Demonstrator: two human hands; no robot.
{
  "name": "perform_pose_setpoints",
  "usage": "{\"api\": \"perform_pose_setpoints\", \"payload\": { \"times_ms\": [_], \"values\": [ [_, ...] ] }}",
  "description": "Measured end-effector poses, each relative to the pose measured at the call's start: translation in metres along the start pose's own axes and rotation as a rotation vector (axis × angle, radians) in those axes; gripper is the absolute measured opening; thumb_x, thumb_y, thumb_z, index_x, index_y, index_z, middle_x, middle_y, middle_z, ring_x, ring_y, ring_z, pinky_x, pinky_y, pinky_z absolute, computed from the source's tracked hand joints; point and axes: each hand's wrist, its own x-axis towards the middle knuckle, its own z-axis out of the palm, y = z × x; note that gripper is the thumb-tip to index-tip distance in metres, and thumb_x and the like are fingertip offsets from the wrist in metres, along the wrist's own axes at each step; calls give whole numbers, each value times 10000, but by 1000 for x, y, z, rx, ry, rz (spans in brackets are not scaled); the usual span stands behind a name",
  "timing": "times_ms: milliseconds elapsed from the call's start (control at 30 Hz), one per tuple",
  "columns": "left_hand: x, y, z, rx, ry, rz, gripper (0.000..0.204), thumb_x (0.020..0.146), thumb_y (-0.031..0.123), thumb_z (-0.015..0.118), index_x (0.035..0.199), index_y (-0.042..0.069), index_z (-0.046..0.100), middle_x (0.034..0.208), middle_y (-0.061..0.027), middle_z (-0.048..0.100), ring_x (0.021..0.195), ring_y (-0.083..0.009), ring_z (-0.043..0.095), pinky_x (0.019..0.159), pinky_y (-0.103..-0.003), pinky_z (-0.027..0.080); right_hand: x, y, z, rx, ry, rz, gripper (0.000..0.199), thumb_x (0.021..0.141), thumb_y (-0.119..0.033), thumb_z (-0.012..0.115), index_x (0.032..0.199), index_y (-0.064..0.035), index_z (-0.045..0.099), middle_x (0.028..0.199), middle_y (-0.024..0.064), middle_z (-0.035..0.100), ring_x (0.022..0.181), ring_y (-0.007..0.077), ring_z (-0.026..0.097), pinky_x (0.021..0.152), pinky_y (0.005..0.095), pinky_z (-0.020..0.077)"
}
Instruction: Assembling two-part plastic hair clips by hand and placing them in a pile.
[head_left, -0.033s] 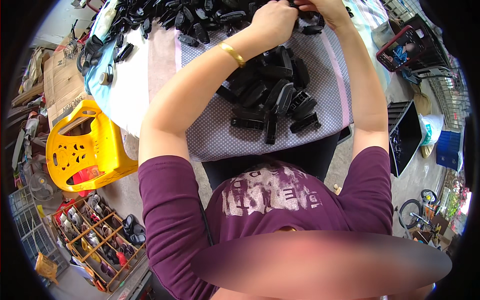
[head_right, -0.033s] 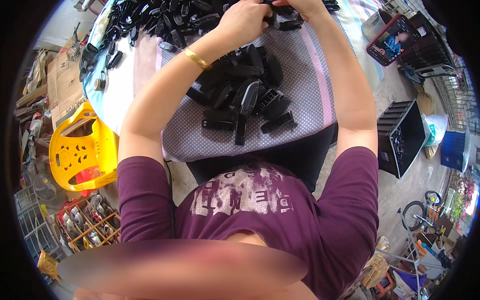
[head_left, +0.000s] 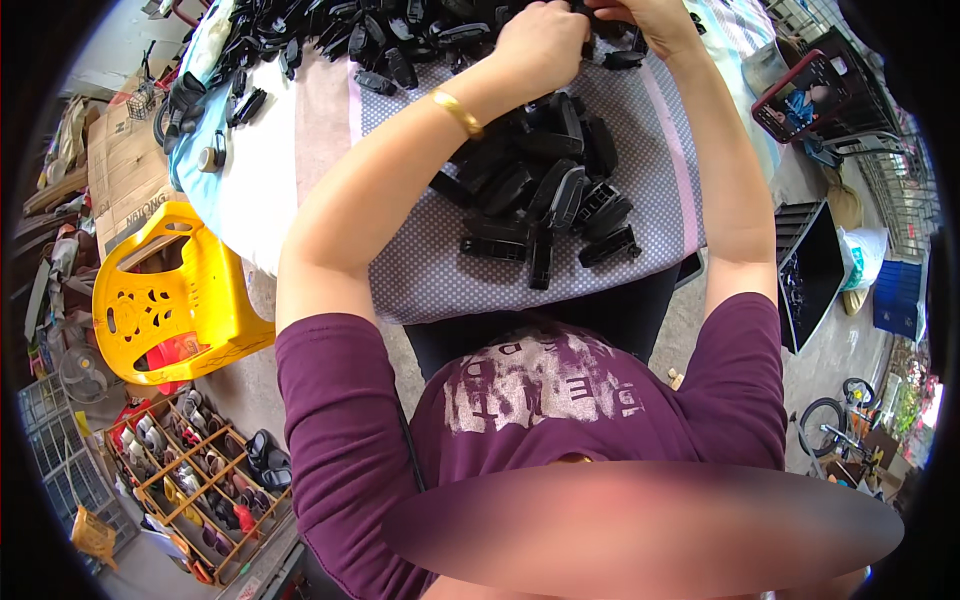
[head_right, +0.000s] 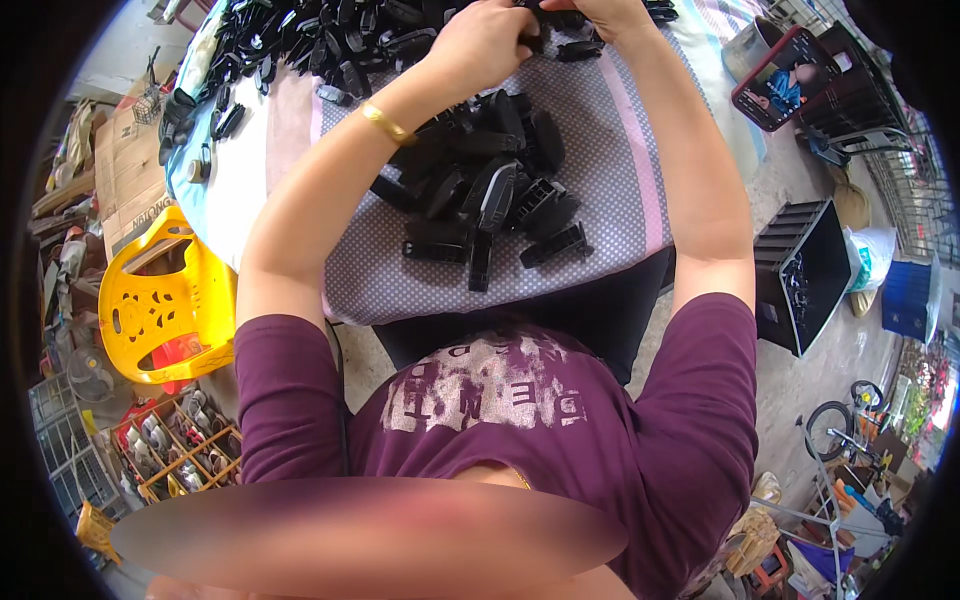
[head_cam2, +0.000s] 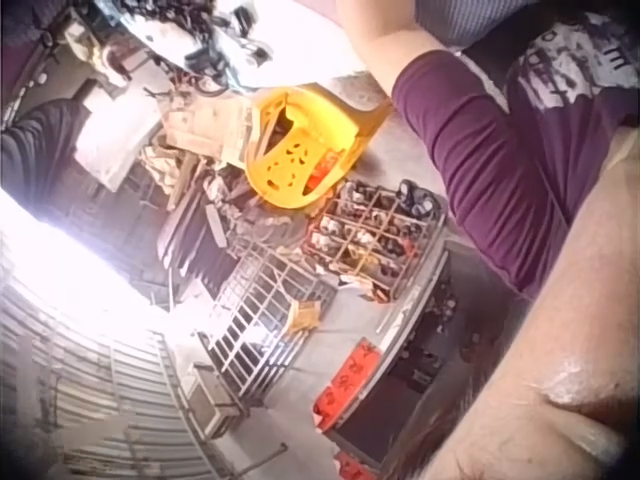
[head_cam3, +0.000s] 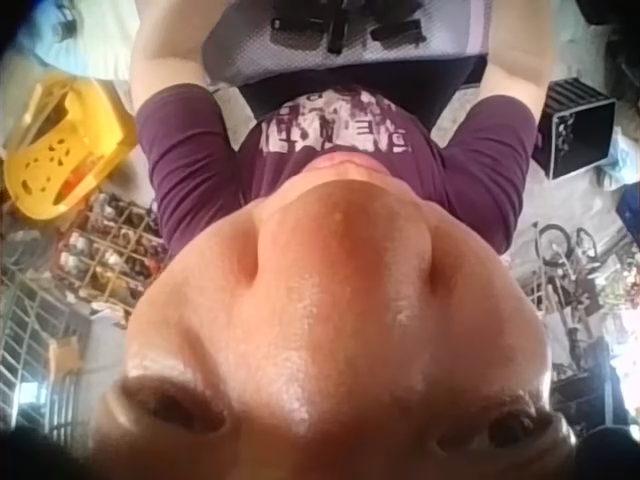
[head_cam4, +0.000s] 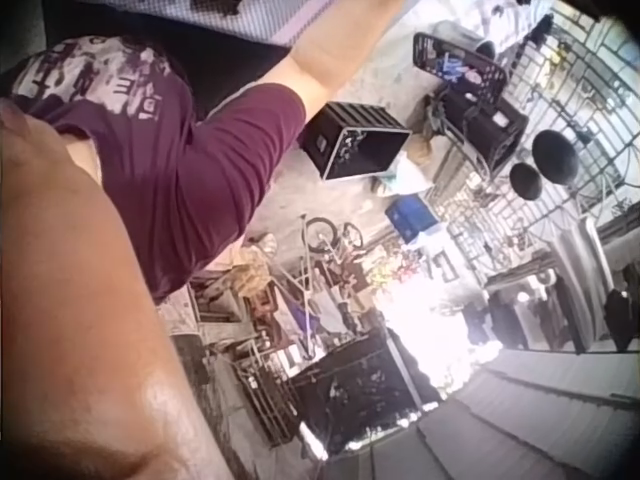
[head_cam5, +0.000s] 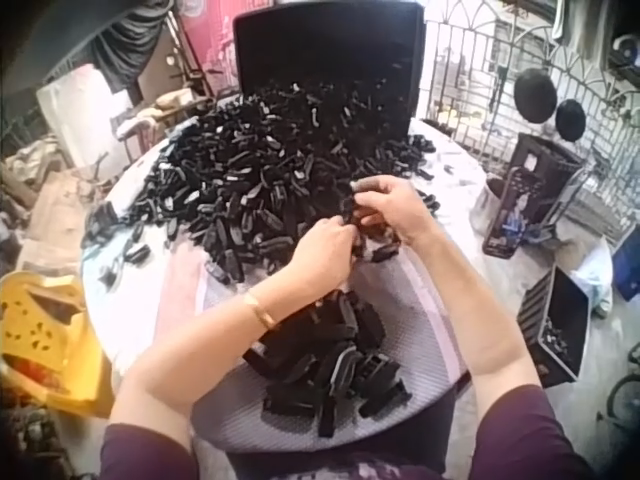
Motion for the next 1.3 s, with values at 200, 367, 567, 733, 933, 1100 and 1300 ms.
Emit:
{"api": "perform_pose_setpoints", "payload": {
  "times_ms": [200,367,567,733,933,1100,1300],
  "values": [
    [-28,-33,-45,-954,111,-503,277,885,9,724,1149,-44,659,1086,-127,716,983,-188,674,842,-305,548,-1,13,28,443,-238,77,188,949,-143,724,1119,-63,715,939,56,742,821,153,731,700,285,598],
    [-49,-42,-60,-1239,120,-638,366,928,-23,698,1292,-21,656,1081,-41,727,888,-93,657,791,-226,528,-39,-6,54,184,-260,84,256,952,-185,749,1140,-16,710,936,58,740,804,151,721,728,294,606],
    [-60,-48,-57,-1215,176,-633,384,940,5,712,1318,-23,653,1103,-46,732,847,-78,654,744,-210,525,-48,-9,66,122,-284,69,237,967,-157,734,1127,16,714,918,62,734,755,140,700,667,273,586],
    [-57,-34,-57,-1382,252,-646,356,970,27,696,1321,-14,656,1113,-58,733,865,-102,677,772,-224,542,-59,4,80,-256,-78,-447,171,966,-108,725,1040,40,682,892,89,725,742,112,682,621,264,551],
    [-58,-47,-67,-1495,194,-581,274,1040,97,607,1279,-13,682,1112,-64,733,958,-129,679,863,-256,542,-62,-7,84,-146,-286,-173,201,982,-170,716,1086,2,698,905,59,731,738,112,679,629,264,549],
    [-60,-58,-56,-1556,184,-229,250,1019,65,629,1245,-14,701,1101,-64,738,966,-131,679,880,-254,534,-76,-16,88,-356,-289,-433,201,972,-177,713,1012,19,738,764,70,718,681,114,670,610,291,530],
    [-63,-52,-57,-1647,224,-149,236,1014,50,633,1226,-22,706,1102,-79,744,985,-145,687,898,-265,539,-89,-22,96,-388,-187,-484,188,966,-162,713,984,25,732,721,106,704,641,137,663,590,311,515]
  ]
}}
